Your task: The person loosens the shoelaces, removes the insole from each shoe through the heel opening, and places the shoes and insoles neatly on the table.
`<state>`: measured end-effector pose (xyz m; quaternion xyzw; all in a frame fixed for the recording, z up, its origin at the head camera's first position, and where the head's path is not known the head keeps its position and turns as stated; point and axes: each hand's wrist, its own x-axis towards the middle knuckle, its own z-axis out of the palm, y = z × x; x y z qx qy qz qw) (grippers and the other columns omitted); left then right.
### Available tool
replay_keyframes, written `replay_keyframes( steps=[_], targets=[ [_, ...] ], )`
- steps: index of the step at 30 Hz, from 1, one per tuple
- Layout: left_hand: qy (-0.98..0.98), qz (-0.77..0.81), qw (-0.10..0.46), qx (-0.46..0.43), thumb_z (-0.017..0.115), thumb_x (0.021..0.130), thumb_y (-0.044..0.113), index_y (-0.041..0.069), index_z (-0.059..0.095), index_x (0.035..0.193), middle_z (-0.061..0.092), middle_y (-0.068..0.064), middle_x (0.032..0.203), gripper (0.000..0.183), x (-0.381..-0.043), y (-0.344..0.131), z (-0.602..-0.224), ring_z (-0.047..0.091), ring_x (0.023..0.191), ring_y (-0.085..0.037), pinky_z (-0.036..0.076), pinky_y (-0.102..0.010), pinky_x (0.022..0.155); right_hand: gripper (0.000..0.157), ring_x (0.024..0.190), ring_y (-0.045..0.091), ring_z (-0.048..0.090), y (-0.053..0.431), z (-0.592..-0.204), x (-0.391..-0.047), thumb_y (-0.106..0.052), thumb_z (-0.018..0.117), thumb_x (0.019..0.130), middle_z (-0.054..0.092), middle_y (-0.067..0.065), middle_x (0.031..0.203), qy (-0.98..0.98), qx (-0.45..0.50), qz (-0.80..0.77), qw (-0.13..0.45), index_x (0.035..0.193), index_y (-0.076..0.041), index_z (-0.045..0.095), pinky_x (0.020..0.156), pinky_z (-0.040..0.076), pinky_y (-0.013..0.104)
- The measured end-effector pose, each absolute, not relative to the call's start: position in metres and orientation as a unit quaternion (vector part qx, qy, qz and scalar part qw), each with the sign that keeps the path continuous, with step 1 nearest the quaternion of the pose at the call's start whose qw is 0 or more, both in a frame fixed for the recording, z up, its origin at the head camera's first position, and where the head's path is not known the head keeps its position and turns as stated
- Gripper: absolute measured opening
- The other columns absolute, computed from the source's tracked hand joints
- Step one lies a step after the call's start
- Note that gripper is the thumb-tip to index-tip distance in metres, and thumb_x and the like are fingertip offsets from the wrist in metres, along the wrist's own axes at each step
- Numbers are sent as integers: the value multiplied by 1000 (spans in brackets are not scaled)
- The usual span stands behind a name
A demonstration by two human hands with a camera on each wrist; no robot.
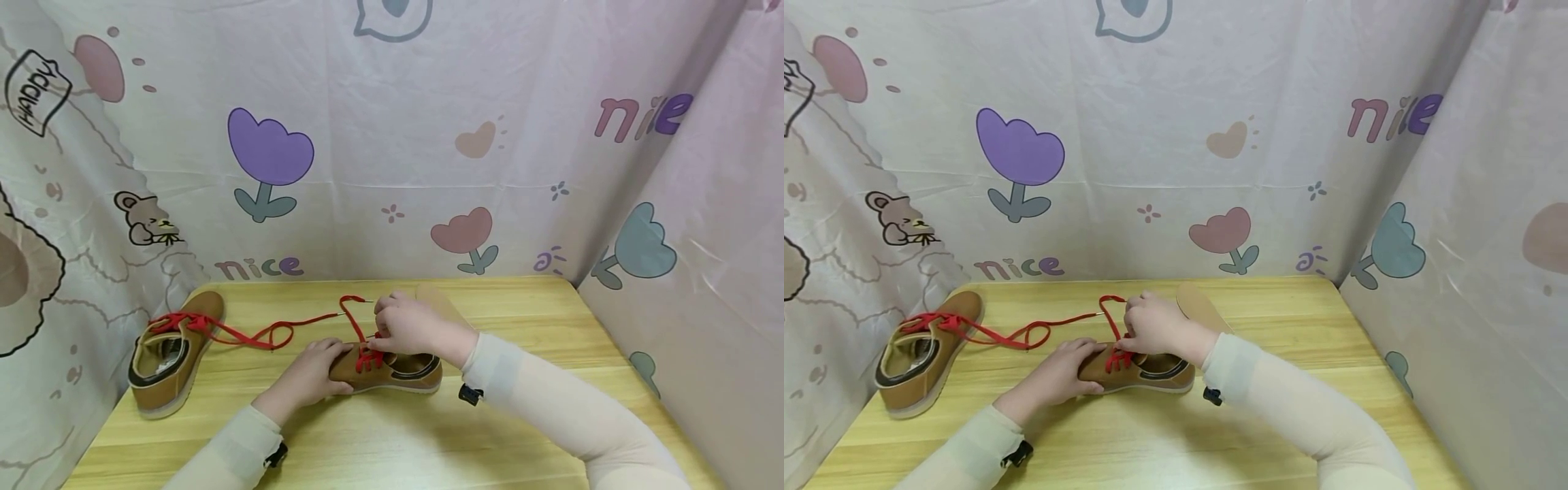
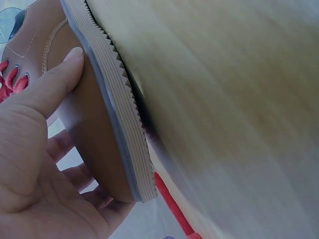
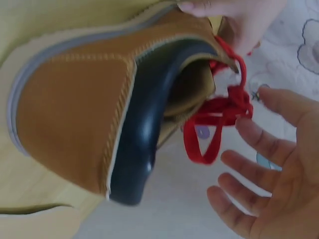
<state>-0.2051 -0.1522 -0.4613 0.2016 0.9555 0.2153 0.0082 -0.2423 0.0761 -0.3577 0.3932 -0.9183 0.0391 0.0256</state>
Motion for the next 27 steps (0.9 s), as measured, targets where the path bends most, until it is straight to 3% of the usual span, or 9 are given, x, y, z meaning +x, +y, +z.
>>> replay_keyframes(
  steps=[6, 14, 18, 22, 27],
  targets=[
    [955, 217, 8, 202, 89, 74, 40, 13, 60, 138, 56, -11, 137, 74, -204, -152, -461, 50, 126, -36, 44, -53, 103, 35, 91, 18, 51, 73, -364, -238, -34, 76, 89, 64, -4, 104, -922, 381, 47, 44, 63, -23, 56, 69, 46, 26],
    [954, 216, 7, 206, 88, 75, 40, 12, 60, 138, 56, -11, 138, 75, -205, -153, -462, 50, 126, -36, 44, -53, 103, 40, 91, 16, 54, 66, -372, -235, -52, 74, 87, 64, -5, 101, -931, 359, 26, 63, 62, -25, 59, 64, 48, 25],
    [954, 216, 5, 206, 88, 75, 40, 12, 60, 138, 56, -11, 138, 75, -205, -153, -462, 50, 126, -36, 44, -53, 103, 36, 87, 16, 52, 60, -377, -236, -47, 75, 87, 63, -6, 97, -942, 329, 11, 64, 63, -25, 60, 63, 48, 25],
    [954, 217, 4, 206, 88, 75, 40, 12, 60, 138, 56, -11, 137, 74, -205, -153, -462, 50, 125, -36, 44, -52, 103, 29, 89, 16, 50, 54, -378, -237, -38, 75, 88, 62, -5, 101, -953, 303, 5, 33, 66, -25, 61, 63, 49, 26],
    [954, 217, 4, 205, 88, 75, 40, 12, 60, 138, 56, -11, 137, 74, -204, -153, -462, 50, 126, -36, 43, -52, 104, 23, 99, 19, 54, 52, -378, -236, -28, 73, 90, 66, -3, 112, -944, 328, 13, 14, 68, -24, 66, 75, 52, 28]
  ],
)
